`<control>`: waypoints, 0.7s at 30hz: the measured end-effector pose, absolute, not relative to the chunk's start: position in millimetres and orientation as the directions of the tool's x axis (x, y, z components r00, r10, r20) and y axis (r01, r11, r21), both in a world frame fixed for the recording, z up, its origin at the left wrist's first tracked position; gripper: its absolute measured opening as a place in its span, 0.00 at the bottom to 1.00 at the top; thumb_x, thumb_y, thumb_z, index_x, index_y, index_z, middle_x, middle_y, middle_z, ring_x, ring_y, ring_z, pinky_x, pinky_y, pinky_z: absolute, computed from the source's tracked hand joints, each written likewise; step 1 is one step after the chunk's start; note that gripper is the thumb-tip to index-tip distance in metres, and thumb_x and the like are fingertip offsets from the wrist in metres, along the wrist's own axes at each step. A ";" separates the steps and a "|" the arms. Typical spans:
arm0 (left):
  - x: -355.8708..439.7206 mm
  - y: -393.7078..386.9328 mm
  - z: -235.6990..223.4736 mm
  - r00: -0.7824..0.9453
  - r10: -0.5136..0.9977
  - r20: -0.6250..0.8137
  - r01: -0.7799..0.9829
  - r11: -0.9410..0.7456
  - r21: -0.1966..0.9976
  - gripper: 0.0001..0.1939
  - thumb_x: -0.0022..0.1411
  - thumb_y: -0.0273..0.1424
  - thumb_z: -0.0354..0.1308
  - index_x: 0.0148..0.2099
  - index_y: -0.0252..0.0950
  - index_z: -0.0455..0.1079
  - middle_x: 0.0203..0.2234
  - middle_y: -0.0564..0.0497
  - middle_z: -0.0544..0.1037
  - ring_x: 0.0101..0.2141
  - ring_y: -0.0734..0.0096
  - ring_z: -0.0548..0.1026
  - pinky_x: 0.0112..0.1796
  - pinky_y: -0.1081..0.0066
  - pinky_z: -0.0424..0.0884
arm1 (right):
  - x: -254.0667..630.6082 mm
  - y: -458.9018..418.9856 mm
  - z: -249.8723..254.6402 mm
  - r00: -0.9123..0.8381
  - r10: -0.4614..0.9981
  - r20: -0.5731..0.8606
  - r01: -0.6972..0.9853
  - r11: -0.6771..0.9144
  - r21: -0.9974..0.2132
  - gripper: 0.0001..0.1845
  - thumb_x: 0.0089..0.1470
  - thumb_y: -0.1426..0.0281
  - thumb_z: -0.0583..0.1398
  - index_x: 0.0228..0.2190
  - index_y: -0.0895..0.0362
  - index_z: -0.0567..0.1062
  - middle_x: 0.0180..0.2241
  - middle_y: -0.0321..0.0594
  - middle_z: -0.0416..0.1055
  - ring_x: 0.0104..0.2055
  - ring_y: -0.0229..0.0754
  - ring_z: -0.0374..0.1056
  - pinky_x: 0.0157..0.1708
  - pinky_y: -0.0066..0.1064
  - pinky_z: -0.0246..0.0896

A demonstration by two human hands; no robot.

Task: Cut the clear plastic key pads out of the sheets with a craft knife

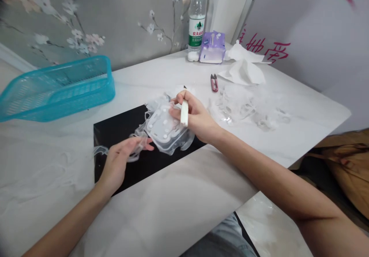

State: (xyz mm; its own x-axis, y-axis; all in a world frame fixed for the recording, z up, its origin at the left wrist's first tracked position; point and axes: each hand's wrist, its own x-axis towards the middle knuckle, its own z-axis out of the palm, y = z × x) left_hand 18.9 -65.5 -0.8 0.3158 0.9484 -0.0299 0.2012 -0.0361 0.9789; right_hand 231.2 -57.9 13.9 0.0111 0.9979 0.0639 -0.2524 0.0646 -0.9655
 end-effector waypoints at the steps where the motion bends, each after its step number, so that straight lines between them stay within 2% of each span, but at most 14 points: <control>1: 18.7 -66.8 0.4 0.398 0.916 -0.050 0.219 -0.041 0.975 0.16 0.60 0.41 0.55 0.29 0.35 0.76 0.27 0.50 0.78 0.33 0.68 0.74 0.36 0.72 0.67 | 229.1 -59.8 13.5 -0.029 0.997 0.070 -0.236 0.062 -0.970 0.20 0.44 0.68 0.66 0.28 0.54 0.57 0.37 0.33 0.62 0.24 0.28 0.59 0.19 0.20 0.61; 3: 18.1 -68.3 0.7 0.451 0.889 -0.079 0.231 -0.030 0.973 0.14 0.58 0.40 0.57 0.29 0.36 0.76 0.25 0.52 0.76 0.29 0.70 0.72 0.32 0.73 0.65 | 224.8 -63.8 13.3 -0.114 0.991 0.072 -0.190 0.049 -0.981 0.18 0.47 0.68 0.64 0.28 0.54 0.56 0.38 0.33 0.62 0.23 0.27 0.58 0.18 0.21 0.61; 6: 17.3 -68.2 -2.1 0.406 0.908 -0.103 0.234 0.005 0.972 0.13 0.57 0.40 0.60 0.28 0.35 0.75 0.22 0.53 0.74 0.27 0.72 0.71 0.29 0.75 0.64 | 220.3 -67.5 13.5 -0.192 0.978 0.081 -0.112 0.060 -0.992 0.16 0.51 0.70 0.61 0.28 0.54 0.55 0.38 0.33 0.61 0.21 0.25 0.57 0.18 0.21 0.60; 12: 17.5 -66.8 -1.7 0.436 0.892 -0.118 0.203 0.031 0.979 0.09 0.57 0.37 0.61 0.31 0.37 0.77 0.28 0.53 0.79 0.31 0.72 0.74 0.34 0.76 0.66 | 218.1 -66.6 11.2 -0.087 0.992 0.092 -0.071 0.086 -0.994 0.15 0.52 0.72 0.59 0.27 0.54 0.54 0.33 0.32 0.60 0.19 0.25 0.53 0.16 0.21 0.55; 16: 18.4 -67.3 0.0 0.438 0.893 -0.103 0.238 -0.004 0.971 0.10 0.58 0.35 0.60 0.28 0.37 0.77 0.27 0.53 0.79 0.32 0.72 0.74 0.35 0.77 0.66 | 219.0 -64.2 7.6 -0.056 0.989 0.134 -0.007 0.134 -0.991 0.14 0.51 0.72 0.59 0.27 0.54 0.55 0.33 0.33 0.61 0.20 0.26 0.53 0.17 0.21 0.52; 18: 18.3 -67.5 -0.6 0.437 0.894 -0.095 0.239 -0.014 0.971 0.11 0.58 0.35 0.60 0.27 0.36 0.76 0.26 0.53 0.78 0.31 0.72 0.73 0.34 0.77 0.65 | 221.6 -62.0 4.7 -0.027 0.983 0.181 0.085 0.183 -0.979 0.14 0.51 0.71 0.59 0.26 0.54 0.55 0.33 0.34 0.63 0.21 0.27 0.55 0.18 0.22 0.53; 21: 18.2 -67.5 -2.0 0.429 0.900 -0.081 0.210 -0.013 0.978 0.11 0.59 0.37 0.59 0.30 0.36 0.75 0.28 0.53 0.78 0.32 0.72 0.73 0.35 0.77 0.66 | 226.1 -60.0 1.3 0.091 0.932 0.350 0.365 0.295 -0.883 0.15 0.50 0.69 0.61 0.26 0.54 0.56 0.32 0.36 0.68 0.26 0.33 0.63 0.24 0.26 0.58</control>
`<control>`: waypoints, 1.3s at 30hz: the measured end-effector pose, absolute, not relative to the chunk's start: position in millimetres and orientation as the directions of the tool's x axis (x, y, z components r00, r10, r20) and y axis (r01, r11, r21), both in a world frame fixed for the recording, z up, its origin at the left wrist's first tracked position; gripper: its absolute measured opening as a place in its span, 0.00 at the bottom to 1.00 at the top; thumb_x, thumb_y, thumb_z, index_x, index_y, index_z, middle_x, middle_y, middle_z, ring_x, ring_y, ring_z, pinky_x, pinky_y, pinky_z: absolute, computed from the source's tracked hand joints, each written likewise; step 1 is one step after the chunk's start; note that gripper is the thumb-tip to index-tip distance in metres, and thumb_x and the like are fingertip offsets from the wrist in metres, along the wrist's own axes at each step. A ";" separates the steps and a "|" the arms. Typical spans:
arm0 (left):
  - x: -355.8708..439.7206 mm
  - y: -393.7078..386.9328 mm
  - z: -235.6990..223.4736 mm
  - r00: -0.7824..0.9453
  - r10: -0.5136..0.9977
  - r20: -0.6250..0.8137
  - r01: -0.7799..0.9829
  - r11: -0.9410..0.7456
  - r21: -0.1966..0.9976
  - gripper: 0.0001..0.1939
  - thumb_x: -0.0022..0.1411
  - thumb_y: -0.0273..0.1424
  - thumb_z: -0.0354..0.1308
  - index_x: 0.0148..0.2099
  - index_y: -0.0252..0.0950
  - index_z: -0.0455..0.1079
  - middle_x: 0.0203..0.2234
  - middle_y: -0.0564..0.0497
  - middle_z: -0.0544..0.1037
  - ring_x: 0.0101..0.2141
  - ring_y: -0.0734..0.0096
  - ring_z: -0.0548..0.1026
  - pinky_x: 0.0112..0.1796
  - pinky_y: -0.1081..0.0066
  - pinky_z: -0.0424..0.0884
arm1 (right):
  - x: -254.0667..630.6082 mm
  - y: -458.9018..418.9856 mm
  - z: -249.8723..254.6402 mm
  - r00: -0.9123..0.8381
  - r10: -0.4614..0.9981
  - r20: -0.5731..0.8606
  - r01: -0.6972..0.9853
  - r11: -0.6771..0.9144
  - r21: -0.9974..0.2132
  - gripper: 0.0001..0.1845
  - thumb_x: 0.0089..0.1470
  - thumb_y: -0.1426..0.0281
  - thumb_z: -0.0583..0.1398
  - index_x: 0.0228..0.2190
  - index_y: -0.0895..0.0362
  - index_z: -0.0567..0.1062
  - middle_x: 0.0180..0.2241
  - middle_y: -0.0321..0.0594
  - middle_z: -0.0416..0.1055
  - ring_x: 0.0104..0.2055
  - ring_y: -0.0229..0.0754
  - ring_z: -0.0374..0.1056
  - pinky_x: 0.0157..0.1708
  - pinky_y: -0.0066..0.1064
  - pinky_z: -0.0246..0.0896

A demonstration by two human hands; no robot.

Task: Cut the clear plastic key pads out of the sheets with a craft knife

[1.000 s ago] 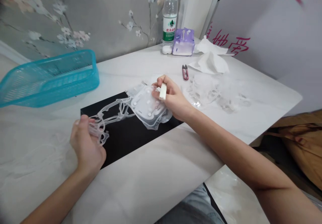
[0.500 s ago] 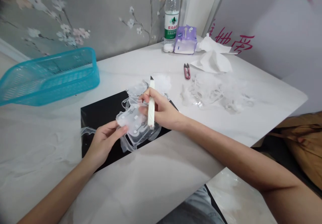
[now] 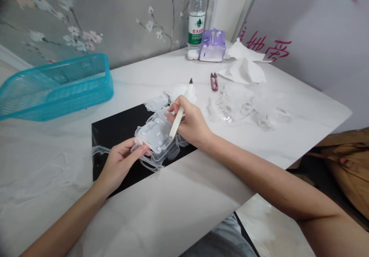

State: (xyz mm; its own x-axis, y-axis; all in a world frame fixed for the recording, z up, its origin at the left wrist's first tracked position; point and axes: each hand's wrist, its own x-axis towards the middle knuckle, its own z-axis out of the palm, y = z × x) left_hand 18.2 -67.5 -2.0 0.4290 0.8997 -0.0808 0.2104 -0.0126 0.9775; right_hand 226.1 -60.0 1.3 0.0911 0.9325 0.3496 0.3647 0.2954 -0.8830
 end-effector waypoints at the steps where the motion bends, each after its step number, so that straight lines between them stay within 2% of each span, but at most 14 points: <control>1: 18.4 -67.5 -2.3 0.429 0.900 -0.078 0.192 -0.006 0.981 0.10 0.59 0.37 0.59 0.33 0.36 0.75 0.30 0.53 0.78 0.34 0.71 0.73 0.37 0.77 0.66 | 226.7 -60.5 1.0 0.119 0.899 0.421 0.455 0.328 -0.828 0.16 0.49 0.68 0.62 0.25 0.54 0.57 0.31 0.36 0.69 0.29 0.36 0.65 0.28 0.28 0.60; 4: 19.1 -67.3 -2.4 0.445 0.892 -0.073 0.152 0.005 0.988 0.12 0.61 0.39 0.57 0.41 0.37 0.74 0.35 0.52 0.78 0.38 0.69 0.73 0.40 0.75 0.67 | 223.2 -66.5 2.0 0.001 0.861 0.509 0.538 0.429 -0.726 0.14 0.48 0.62 0.65 0.27 0.55 0.65 0.31 0.39 0.73 0.34 0.41 0.70 0.35 0.32 0.63; 8: 19.3 -67.7 -1.5 0.455 0.889 -0.050 0.206 -0.050 0.977 0.13 0.63 0.40 0.54 0.39 0.36 0.73 0.33 0.52 0.76 0.36 0.69 0.71 0.38 0.75 0.67 | 213.7 -75.7 1.6 -0.317 0.865 0.388 0.523 0.501 -0.689 0.18 0.51 0.56 0.62 0.39 0.55 0.74 0.35 0.43 0.76 0.35 0.44 0.72 0.34 0.33 0.65; 11: 19.7 -68.7 -1.0 0.437 0.899 -0.031 0.276 -0.101 0.956 0.14 0.64 0.40 0.52 0.37 0.36 0.72 0.30 0.52 0.74 0.35 0.69 0.70 0.36 0.74 0.66 | 211.2 -77.5 0.1 -0.409 0.848 0.336 0.517 0.519 -0.681 0.13 0.58 0.60 0.56 0.39 0.53 0.75 0.34 0.42 0.76 0.36 0.43 0.72 0.34 0.32 0.65; 13: 20.2 -69.5 -1.1 0.428 0.903 -0.019 0.283 -0.115 0.952 0.14 0.65 0.40 0.51 0.37 0.37 0.71 0.30 0.52 0.74 0.35 0.68 0.70 0.37 0.73 0.66 | 211.5 -77.0 0.7 -0.409 0.852 0.327 0.472 0.505 -0.723 0.12 0.60 0.63 0.54 0.37 0.52 0.76 0.32 0.39 0.76 0.35 0.41 0.71 0.35 0.30 0.64; 16: 20.6 -70.0 -1.7 0.438 0.899 -0.022 0.265 -0.106 0.958 0.14 0.65 0.39 0.50 0.36 0.37 0.71 0.32 0.51 0.75 0.37 0.66 0.72 0.40 0.72 0.65 | 215.3 -73.7 4.8 -0.285 0.892 0.350 0.385 0.441 -0.811 0.12 0.60 0.64 0.54 0.33 0.55 0.76 0.31 0.38 0.75 0.33 0.38 0.70 0.34 0.29 0.63; 20: 19.4 -68.9 -1.3 0.478 0.878 -0.011 0.292 -0.147 0.945 0.15 0.65 0.37 0.50 0.29 0.36 0.68 0.29 0.51 0.72 0.35 0.66 0.71 0.38 0.71 0.64 | 237.2 -58.3 11.3 0.186 0.942 0.280 0.266 0.226 -0.937 0.13 0.57 0.62 0.57 0.27 0.57 0.73 0.28 0.38 0.72 0.30 0.38 0.68 0.31 0.29 0.64; 23: 19.1 -67.7 0.4 0.535 0.844 0.027 0.295 -0.216 0.931 0.16 0.65 0.35 0.49 0.26 0.36 0.65 0.26 0.51 0.70 0.33 0.67 0.70 0.37 0.70 0.64 | 264.7 -40.9 12.7 0.504 0.858 0.104 0.009 0.115 -0.993 0.11 0.56 0.64 0.56 0.27 0.58 0.69 0.30 0.40 0.71 0.30 0.37 0.67 0.29 0.30 0.65; 25: 19.3 -67.3 1.5 0.559 0.828 0.037 0.313 -0.253 0.916 0.16 0.65 0.33 0.47 0.24 0.36 0.62 0.25 0.51 0.68 0.32 0.68 0.70 0.36 0.70 0.64 | 278.4 -32.3 11.3 0.655 0.754 0.049 -0.065 0.121 -0.991 0.08 0.55 0.68 0.56 0.26 0.57 0.65 0.26 0.36 0.66 0.28 0.35 0.65 0.25 0.27 0.62; 28: 19.4 -67.5 2.6 0.570 0.820 0.045 0.369 -0.304 0.878 0.16 0.63 0.30 0.45 0.22 0.37 0.59 0.24 0.51 0.67 0.28 0.70 0.68 0.30 0.70 0.62 | 284.8 -27.5 8.8 0.723 0.690 0.038 -0.093 0.152 -0.984 0.08 0.52 0.70 0.57 0.24 0.55 0.62 0.22 0.32 0.60 0.24 0.32 0.61 0.21 0.24 0.58; 31: 19.2 -69.8 2.8 0.621 0.782 0.056 0.393 -0.372 0.841 0.15 0.56 0.28 0.45 0.18 0.37 0.56 0.19 0.52 0.64 0.23 0.70 0.62 0.25 0.69 0.57 | 286.4 -27.3 10.7 0.761 0.649 0.015 -0.135 0.181 -0.974 0.06 0.52 0.71 0.57 0.25 0.55 0.63 0.23 0.32 0.61 0.23 0.32 0.62 0.20 0.24 0.59; 34: 19.1 -73.5 2.1 0.710 0.699 0.086 0.382 -0.485 0.786 0.13 0.46 0.26 0.50 0.16 0.38 0.49 0.15 0.53 0.59 0.23 0.69 0.60 0.27 0.68 0.55 | 294.7 -27.4 18.0 0.840 0.541 0.043 -0.090 0.217 -0.972 0.06 0.55 0.73 0.53 0.27 0.54 0.61 0.26 0.33 0.61 0.25 0.32 0.64 0.21 0.25 0.61; 37: 18.7 -76.5 1.5 0.791 0.594 0.146 0.379 -0.663 0.646 0.13 0.43 0.24 0.49 0.16 0.37 0.46 0.15 0.53 0.60 0.23 0.70 0.58 0.27 0.68 0.55 | 295.9 -30.6 22.8 0.810 0.543 0.221 0.085 0.263 -0.961 0.08 0.59 0.69 0.51 0.27 0.54 0.62 0.32 0.36 0.64 0.30 0.33 0.66 0.26 0.27 0.64; 39: 18.2 -78.3 1.3 0.807 0.563 0.177 0.382 -0.727 0.571 0.12 0.45 0.22 0.47 0.17 0.37 0.45 0.15 0.53 0.60 0.22 0.71 0.56 0.27 0.68 0.54 | 285.8 -34.8 19.9 0.672 0.622 0.402 0.266 0.304 -0.915 0.09 0.59 0.64 0.53 0.29 0.54 0.67 0.34 0.37 0.67 0.35 0.35 0.66 0.36 0.30 0.66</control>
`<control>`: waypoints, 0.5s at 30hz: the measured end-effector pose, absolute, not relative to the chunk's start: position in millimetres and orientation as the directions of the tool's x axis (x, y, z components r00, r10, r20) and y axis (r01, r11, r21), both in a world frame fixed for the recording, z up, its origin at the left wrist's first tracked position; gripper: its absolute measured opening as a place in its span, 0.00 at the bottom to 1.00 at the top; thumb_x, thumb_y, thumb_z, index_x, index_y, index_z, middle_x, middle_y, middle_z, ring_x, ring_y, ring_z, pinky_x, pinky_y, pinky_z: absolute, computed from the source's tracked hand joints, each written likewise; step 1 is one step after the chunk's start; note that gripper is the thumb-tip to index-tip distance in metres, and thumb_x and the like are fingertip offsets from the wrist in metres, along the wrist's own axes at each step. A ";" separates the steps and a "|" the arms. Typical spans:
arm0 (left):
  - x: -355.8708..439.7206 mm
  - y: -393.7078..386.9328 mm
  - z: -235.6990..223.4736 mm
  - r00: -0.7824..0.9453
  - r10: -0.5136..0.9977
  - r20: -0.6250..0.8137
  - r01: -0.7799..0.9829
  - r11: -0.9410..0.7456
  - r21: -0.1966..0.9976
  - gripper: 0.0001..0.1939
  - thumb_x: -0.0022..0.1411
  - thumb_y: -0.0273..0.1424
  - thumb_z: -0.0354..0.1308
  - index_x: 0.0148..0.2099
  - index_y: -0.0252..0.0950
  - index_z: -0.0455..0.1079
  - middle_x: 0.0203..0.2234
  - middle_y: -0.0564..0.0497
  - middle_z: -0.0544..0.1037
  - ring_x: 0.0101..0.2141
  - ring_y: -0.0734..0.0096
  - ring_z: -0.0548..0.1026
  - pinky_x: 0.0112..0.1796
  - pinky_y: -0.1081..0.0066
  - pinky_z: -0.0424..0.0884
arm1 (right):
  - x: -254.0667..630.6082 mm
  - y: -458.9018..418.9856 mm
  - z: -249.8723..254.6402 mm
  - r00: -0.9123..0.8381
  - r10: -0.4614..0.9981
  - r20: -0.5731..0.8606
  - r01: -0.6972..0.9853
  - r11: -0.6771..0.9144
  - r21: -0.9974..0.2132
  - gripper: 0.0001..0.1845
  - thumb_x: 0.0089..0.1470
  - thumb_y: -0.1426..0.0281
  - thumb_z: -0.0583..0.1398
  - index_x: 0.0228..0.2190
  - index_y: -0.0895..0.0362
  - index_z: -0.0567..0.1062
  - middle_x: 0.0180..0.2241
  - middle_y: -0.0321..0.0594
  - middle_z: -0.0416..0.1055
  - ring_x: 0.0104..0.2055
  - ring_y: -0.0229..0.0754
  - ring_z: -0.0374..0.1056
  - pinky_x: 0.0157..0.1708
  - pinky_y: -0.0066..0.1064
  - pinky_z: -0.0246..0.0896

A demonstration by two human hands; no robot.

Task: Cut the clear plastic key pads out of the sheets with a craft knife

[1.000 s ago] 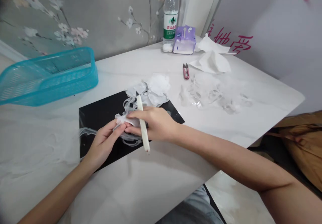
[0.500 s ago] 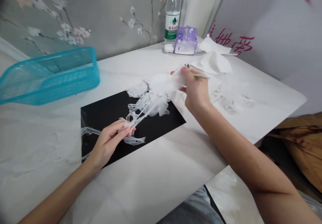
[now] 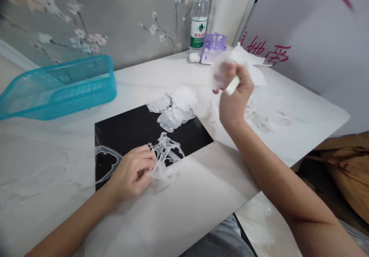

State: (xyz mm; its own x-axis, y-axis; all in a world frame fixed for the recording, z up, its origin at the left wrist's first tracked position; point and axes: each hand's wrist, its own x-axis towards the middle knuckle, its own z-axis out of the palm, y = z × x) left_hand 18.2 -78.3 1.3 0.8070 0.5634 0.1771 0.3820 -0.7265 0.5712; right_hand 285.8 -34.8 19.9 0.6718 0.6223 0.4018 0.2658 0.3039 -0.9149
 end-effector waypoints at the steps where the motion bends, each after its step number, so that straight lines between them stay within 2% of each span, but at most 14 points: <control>1: 18.2 -79.6 1.2 0.801 0.568 0.191 0.388 -0.734 0.557 0.12 0.46 0.22 0.46 0.18 0.37 0.46 0.15 0.53 0.60 0.22 0.71 0.56 0.26 0.68 0.54 | 278.3 -37.1 16.5 0.571 0.679 0.461 0.336 0.319 -0.886 0.09 0.58 0.63 0.56 0.29 0.54 0.69 0.34 0.38 0.69 0.37 0.37 0.67 0.41 0.33 0.65; 3: 18.9 -83.0 0.9 0.777 0.588 0.226 0.405 -0.741 0.536 0.10 0.47 0.22 0.46 0.18 0.37 0.49 0.17 0.53 0.61 0.23 0.70 0.57 0.27 0.67 0.54 | 262.9 -41.3 7.6 0.330 0.814 0.478 0.406 0.334 -0.850 0.09 0.47 0.64 0.66 0.28 0.55 0.73 0.32 0.38 0.73 0.37 0.42 0.70 0.48 0.42 0.62; 5: 20.9 -86.2 0.7 0.734 0.612 0.295 0.424 -0.752 0.505 0.08 0.48 0.22 0.46 0.21 0.37 0.54 0.19 0.52 0.65 0.25 0.69 0.60 0.28 0.66 0.56 | 251.9 -44.5 -0.4 0.001 0.910 0.415 0.504 0.358 -0.786 0.13 0.40 0.68 0.70 0.31 0.54 0.76 0.37 0.40 0.76 0.43 0.50 0.72 0.56 0.55 0.52; 7: 22.3 -85.7 2.0 0.673 0.639 0.373 0.454 -0.755 0.474 0.07 0.51 0.22 0.46 0.24 0.37 0.60 0.22 0.50 0.69 0.27 0.67 0.64 0.31 0.65 0.58 | 247.7 -46.7 -4.6 -0.271 0.909 0.315 0.634 0.415 -0.653 0.17 0.47 0.67 0.67 0.41 0.53 0.75 0.49 0.46 0.72 0.54 0.55 0.66 0.60 0.64 0.35; 8: 21.3 -82.6 3.8 0.645 0.649 0.403 0.480 -0.755 0.447 0.07 0.52 0.22 0.47 0.25 0.37 0.62 0.23 0.50 0.71 0.29 0.66 0.66 0.33 0.64 0.59 | 247.6 -47.6 -5.1 -0.344 0.895 0.283 0.687 0.446 -0.574 0.18 0.52 0.66 0.63 0.46 0.53 0.72 0.53 0.48 0.69 0.58 0.54 0.62 0.60 0.65 0.30; 9: 18.1 -77.2 6.7 0.620 0.661 0.422 0.520 -0.749 0.411 0.07 0.52 0.23 0.48 0.26 0.37 0.63 0.24 0.50 0.73 0.30 0.65 0.68 0.35 0.63 0.59 | 248.4 -48.4 -4.9 -0.371 0.884 0.283 0.726 0.467 -0.506 0.18 0.56 0.65 0.60 0.49 0.54 0.70 0.55 0.49 0.66 0.60 0.53 0.59 0.61 0.64 0.30; 12: -13.8 -50.7 23.4 0.491 0.755 0.435 0.710 -0.636 0.303 0.06 0.52 0.26 0.51 0.25 0.39 0.67 0.29 0.50 0.78 0.34 0.61 0.72 0.42 0.59 0.59 | 251.3 -50.5 -2.1 -0.335 0.849 0.408 0.776 0.494 -0.391 0.18 0.59 0.64 0.57 0.49 0.56 0.69 0.53 0.51 0.68 0.59 0.53 0.61 0.60 0.61 0.39; 15: -81.6 -34.0 45.5 0.147 0.863 0.483 0.869 -0.346 0.354 0.09 0.53 0.32 0.52 0.23 0.39 0.67 0.32 0.52 0.78 0.38 0.61 0.73 0.45 0.60 0.61 | 251.6 -52.3 -0.3 -0.332 0.807 0.489 0.792 0.520 -0.320 0.16 0.60 0.63 0.55 0.48 0.56 0.70 0.52 0.52 0.69 0.57 0.54 0.64 0.59 0.60 0.44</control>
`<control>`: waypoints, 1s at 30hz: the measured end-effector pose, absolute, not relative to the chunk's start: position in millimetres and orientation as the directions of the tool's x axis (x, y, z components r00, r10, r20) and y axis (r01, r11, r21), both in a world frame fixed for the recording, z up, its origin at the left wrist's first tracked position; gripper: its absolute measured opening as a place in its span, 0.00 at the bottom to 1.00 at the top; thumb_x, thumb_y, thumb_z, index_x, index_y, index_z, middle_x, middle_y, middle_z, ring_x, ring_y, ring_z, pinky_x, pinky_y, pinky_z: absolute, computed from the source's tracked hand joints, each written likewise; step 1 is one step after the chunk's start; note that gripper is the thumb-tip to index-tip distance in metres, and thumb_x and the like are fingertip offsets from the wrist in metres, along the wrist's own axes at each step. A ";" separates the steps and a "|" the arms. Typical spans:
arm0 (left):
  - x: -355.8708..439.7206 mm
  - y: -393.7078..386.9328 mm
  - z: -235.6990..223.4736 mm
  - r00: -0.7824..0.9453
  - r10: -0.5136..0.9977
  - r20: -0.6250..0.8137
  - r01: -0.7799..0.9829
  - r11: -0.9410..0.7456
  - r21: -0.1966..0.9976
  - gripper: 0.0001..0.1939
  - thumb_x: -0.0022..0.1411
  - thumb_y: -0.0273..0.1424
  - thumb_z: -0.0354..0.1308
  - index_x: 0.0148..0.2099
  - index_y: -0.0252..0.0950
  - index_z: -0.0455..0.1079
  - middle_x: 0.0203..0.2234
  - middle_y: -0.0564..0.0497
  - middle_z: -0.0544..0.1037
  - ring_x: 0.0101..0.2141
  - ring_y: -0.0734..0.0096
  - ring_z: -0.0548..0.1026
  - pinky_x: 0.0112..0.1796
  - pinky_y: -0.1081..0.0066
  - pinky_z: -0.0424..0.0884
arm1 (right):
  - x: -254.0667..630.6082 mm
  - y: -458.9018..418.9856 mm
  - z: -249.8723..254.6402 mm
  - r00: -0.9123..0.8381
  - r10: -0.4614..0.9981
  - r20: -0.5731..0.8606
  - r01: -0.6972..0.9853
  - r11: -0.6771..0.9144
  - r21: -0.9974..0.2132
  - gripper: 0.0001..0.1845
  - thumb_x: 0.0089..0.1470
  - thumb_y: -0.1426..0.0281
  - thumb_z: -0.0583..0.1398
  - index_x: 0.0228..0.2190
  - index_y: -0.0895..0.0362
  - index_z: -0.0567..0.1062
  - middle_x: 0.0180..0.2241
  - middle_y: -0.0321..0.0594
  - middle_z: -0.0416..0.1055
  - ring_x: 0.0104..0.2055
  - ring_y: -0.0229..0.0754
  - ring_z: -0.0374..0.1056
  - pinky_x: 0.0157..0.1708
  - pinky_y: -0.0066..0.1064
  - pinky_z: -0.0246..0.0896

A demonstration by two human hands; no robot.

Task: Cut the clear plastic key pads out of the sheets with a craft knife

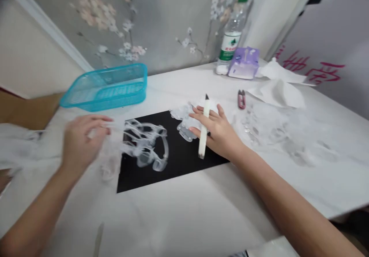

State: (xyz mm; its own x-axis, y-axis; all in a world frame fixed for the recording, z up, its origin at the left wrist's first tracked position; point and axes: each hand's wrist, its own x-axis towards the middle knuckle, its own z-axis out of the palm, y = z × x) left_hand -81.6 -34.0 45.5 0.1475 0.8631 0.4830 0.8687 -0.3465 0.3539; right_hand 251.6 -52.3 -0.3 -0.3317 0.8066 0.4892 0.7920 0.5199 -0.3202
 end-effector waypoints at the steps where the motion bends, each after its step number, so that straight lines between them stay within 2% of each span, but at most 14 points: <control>1: -107.0 -36.3 50.9 0.077 0.871 0.485 0.894 -0.275 0.353 0.11 0.55 0.34 0.50 0.23 0.38 0.68 0.33 0.52 0.78 0.39 0.59 0.73 0.45 0.60 0.61 | 251.3 -53.0 0.1 -0.339 0.794 0.505 0.792 0.530 -0.303 0.16 0.60 0.63 0.54 0.48 0.56 0.70 0.52 0.52 0.69 0.56 0.55 0.64 0.59 0.60 0.45; 3: -151.1 -54.0 54.1 -0.058 0.869 0.492 0.929 -0.134 0.346 0.13 0.57 0.36 0.49 0.26 0.38 0.70 0.35 0.52 0.77 0.43 0.55 0.72 0.45 0.59 0.60 | 250.3 -54.7 1.1 -0.351 0.774 0.526 0.787 0.549 -0.282 0.16 0.60 0.63 0.54 0.47 0.55 0.70 0.52 0.52 0.69 0.56 0.56 0.64 0.58 0.61 0.45; 5: -177.6 -82.7 45.8 -0.123 0.878 0.463 0.945 -0.039 0.325 0.11 0.56 0.38 0.51 0.27 0.41 0.69 0.31 0.51 0.76 0.39 0.53 0.73 0.39 0.60 0.61 | 249.6 -56.5 2.1 -0.359 0.762 0.539 0.779 0.563 -0.277 0.15 0.60 0.63 0.54 0.46 0.54 0.70 0.52 0.51 0.70 0.56 0.56 0.64 0.59 0.61 0.45; 7: -184.0 -113.5 30.7 -0.135 0.894 0.427 0.956 0.005 0.293 0.09 0.54 0.41 0.54 0.29 0.42 0.68 0.28 0.50 0.75 0.32 0.54 0.72 0.33 0.61 0.62 | 249.3 -58.0 2.7 -0.370 0.759 0.536 0.772 0.572 -0.276 0.14 0.60 0.63 0.54 0.46 0.54 0.70 0.51 0.51 0.70 0.56 0.57 0.64 0.58 0.61 0.45; 11: -154.5 -157.9 11.9 -0.099 0.924 0.370 0.972 0.011 0.234 0.08 0.56 0.40 0.56 0.34 0.42 0.64 0.31 0.49 0.73 0.35 0.52 0.71 0.36 0.59 0.64 | 246.2 -60.9 2.6 -0.399 0.725 0.561 0.744 0.614 -0.264 0.14 0.60 0.63 0.54 0.44 0.55 0.70 0.50 0.52 0.71 0.54 0.57 0.66 0.56 0.61 0.50; 13: -127.7 -169.2 16.7 -0.050 0.945 0.323 0.974 -0.026 0.225 0.06 0.59 0.36 0.54 0.33 0.41 0.63 0.29 0.51 0.72 0.31 0.58 0.72 0.33 0.63 0.65 | 239.7 -65.8 5.0 -0.421 0.693 0.585 0.695 0.662 -0.283 0.13 0.59 0.65 0.56 0.45 0.55 0.70 0.49 0.51 0.71 0.54 0.56 0.66 0.55 0.58 0.54; 15: -96.5 -176.0 28.6 0.060 0.965 0.257 0.966 -0.121 0.229 0.04 0.60 0.32 0.54 0.32 0.40 0.62 0.27 0.54 0.72 0.29 0.65 0.73 0.30 0.68 0.67 | 228.0 -75.8 10.4 -0.487 0.653 0.581 0.611 0.729 -0.308 0.19 0.56 0.63 0.60 0.48 0.55 0.68 0.50 0.52 0.71 0.55 0.55 0.65 0.54 0.55 0.58; 16: -80.4 -178.3 35.8 0.170 0.949 0.266 0.948 -0.232 0.219 0.03 0.60 0.28 0.52 0.32 0.39 0.62 0.29 0.53 0.73 0.31 0.66 0.73 0.33 0.69 0.68 | 220.3 -83.0 13.6 -0.541 0.627 0.561 0.561 0.765 -0.315 0.24 0.54 0.61 0.61 0.50 0.56 0.67 0.51 0.53 0.69 0.56 0.55 0.64 0.54 0.54 0.59; 18: -51.1 -181.4 49.6 0.368 0.873 0.321 0.902 -0.419 0.107 0.04 0.60 0.23 0.50 0.35 0.37 0.64 0.34 0.49 0.75 0.36 0.64 0.74 0.37 0.68 0.69 | 203.1 -100.0 18.9 -0.673 0.569 0.473 0.462 0.822 -0.332 0.36 0.49 0.56 0.63 0.55 0.59 0.62 0.55 0.55 0.65 0.59 0.56 0.60 0.54 0.53 0.60; 20: -29.5 -183.6 59.4 0.441 0.819 0.367 0.865 -0.496 0.068 0.05 0.60 0.22 0.50 0.34 0.36 0.64 0.31 0.50 0.75 0.33 0.66 0.74 0.34 0.69 0.69 | 186.1 -117.5 19.6 -0.766 0.527 0.369 0.397 0.839 -0.373 0.41 0.49 0.54 0.63 0.58 0.60 0.59 0.58 0.56 0.61 0.61 0.57 0.57 0.55 0.54 0.59; 23: -14.8 -188.7 63.3 0.528 0.762 0.375 0.801 -0.594 0.081 0.05 0.61 0.23 0.51 0.32 0.35 0.63 0.27 0.52 0.75 0.30 0.69 0.73 0.32 0.70 0.69 | 166.7 -136.6 11.8 -0.804 0.520 0.289 0.339 0.800 -0.496 0.33 0.53 0.59 0.60 0.56 0.60 0.62 0.59 0.53 0.60 0.59 0.56 0.59 0.55 0.52 0.59; 26: -16.1 -199.1 58.3 0.626 0.690 0.364 0.735 -0.678 0.020 0.03 0.61 0.25 0.52 0.33 0.35 0.64 0.27 0.53 0.75 0.29 0.70 0.73 0.31 0.69 0.70 | 157.1 -144.8 4.8 -0.811 0.533 0.241 0.241 0.681 -0.691 0.21 0.57 0.69 0.55 0.52 0.58 0.67 0.50 0.50 0.70 0.49 0.49 0.68 0.47 0.41 0.66; 28: -23.9 -206.6 54.0 0.620 0.671 0.406 0.727 -0.687 0.026 0.03 0.60 0.29 0.54 0.35 0.36 0.66 0.29 0.53 0.77 0.29 0.69 0.74 0.30 0.70 0.70 | 157.5 -146.4 4.8 -0.802 0.550 0.233 0.155 0.569 -0.808 0.19 0.57 0.71 0.53 0.50 0.55 0.68 0.43 0.45 0.74 0.43 0.44 0.71 0.42 0.34 0.68; 30: -37.0 -210.9 50.9 0.552 0.676 0.489 0.752 -0.656 0.058 0.06 0.60 0.32 0.55 0.39 0.36 0.67 0.32 0.52 0.79 0.33 0.68 0.76 0.34 0.69 0.71 | 165.9 -146.6 6.3 -0.759 0.590 0.276 0.102 0.526 -0.844 0.18 0.56 0.70 0.54 0.50 0.50 0.67 0.45 0.42 0.73 0.43 0.43 0.71 0.41 0.31 0.68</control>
